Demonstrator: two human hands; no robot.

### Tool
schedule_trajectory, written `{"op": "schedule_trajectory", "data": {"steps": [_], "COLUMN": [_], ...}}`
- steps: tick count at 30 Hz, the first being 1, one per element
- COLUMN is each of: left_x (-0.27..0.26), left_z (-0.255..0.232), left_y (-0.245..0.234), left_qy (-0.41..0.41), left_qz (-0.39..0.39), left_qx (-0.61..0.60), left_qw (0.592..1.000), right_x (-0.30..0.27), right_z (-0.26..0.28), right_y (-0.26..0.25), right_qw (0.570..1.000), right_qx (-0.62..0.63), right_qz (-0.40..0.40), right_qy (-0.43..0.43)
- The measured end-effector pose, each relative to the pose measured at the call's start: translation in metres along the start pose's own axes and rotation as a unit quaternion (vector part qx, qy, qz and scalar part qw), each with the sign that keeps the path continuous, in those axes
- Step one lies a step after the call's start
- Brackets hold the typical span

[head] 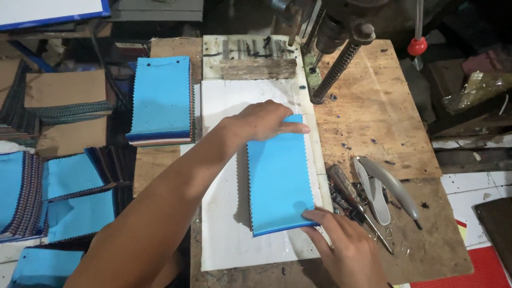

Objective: The person aligns a stack of blue notebook covers on a workbench, then uses a binder clip to secure the pages. They trim the edges of the cover with scissors and position the notebook under a drill press to punch holes along the spine.

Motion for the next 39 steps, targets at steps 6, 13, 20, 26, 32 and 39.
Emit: {"op": "schedule_trajectory", "data": {"steps": [6, 13, 20, 26, 32, 39], "left_x": [-0.005, -0.001, -0.027, -0.020, -0.035, -0.191], "left_z": [-0.005, -0.002, 0.014, 0.042, 0.050, -0.037], "left_y": [0.002, 0.001, -0.003, -0.004, 0.000, -0.012], "left_qy": [-0.011, 0.070, 0.026, -0.011, -0.081, 0.010], "left_qz": [-0.001, -0.185, -0.217, -0.277, -0.263, -0.398], "left_qx": [-0.003, 0.122, 0.036, -0.147, -0.249, -0.213], "left_qw": [1.000, 0.973, 0.975, 0.949, 0.928, 0.892], "right_x": [-0.005, 0.004, -0.002, -0.001, -0.007, 0.002], "right_z": [-0.002, 0.005, 0.003, 0.017, 0.012, -0.005], "right_y": [0.004, -0.008, -0.003, -0.007, -0.002, -0.010], "right_qw": [1.000, 0.998, 0.999, 0.994, 0.994, 0.977], "right_qx": [0.001, 0.044, 0.033, -0.082, -0.084, 0.176], "right_qz": [0.010, -0.021, -0.015, -0.049, -0.034, 0.043], "right_qy": [-0.002, 0.032, 0.000, -0.058, -0.066, 0.109]}}
Point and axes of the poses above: each hand's wrist, its own x-axis towards the middle knuckle, its own y-axis out of the palm, z = x × y, the point moved 10 cm from there along x, towards the middle knuckle, and after that the axes turned 8 degrees about -z, right-handed, at the moved point
